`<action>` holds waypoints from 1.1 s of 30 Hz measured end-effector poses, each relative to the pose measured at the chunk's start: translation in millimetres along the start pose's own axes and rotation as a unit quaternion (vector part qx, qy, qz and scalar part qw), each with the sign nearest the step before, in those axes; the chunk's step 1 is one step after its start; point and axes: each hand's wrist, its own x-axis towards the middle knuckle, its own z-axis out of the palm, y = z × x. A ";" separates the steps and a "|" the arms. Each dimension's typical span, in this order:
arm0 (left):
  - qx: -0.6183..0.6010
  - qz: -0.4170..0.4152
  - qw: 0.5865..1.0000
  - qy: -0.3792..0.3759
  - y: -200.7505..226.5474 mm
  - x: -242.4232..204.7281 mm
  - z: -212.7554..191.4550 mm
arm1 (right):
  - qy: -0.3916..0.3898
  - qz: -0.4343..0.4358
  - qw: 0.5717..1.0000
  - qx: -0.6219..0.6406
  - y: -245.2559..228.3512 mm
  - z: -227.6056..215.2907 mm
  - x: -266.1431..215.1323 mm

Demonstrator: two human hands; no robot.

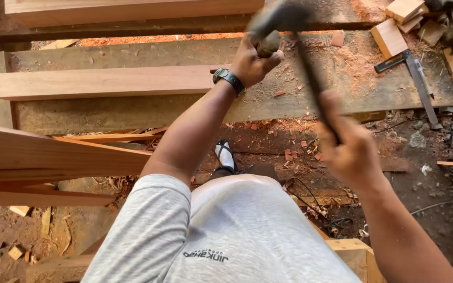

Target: Using a hammer and chisel to carve a mortise into a wooden beam on a workbench.

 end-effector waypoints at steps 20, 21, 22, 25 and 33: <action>0.080 -0.125 0.988 -0.034 -76.1 -23.5 -16.7 | -0.093 0.114 0.987 0.063 -20.5 -7.9 9.0; 0.098 -0.144 0.984 -0.033 -86.5 -25.3 -19.3 | -0.091 0.132 0.982 0.097 -31.7 -17.5 12.1; 0.093 -0.152 0.983 -0.034 -84.5 -28.9 -14.7 | -0.096 0.140 0.981 0.096 -28.7 -19.9 3.1; 0.168 -0.111 0.976 0.085 -75.3 -14.1 -15.7 | -0.012 0.006 0.997 0.079 -19.3 -22.3 -2.7; -0.002 0.007 1.000 -0.007 -23.4 -11.4 -7.4 | -0.024 0.008 0.999 -0.033 10.0 13.6 -4.4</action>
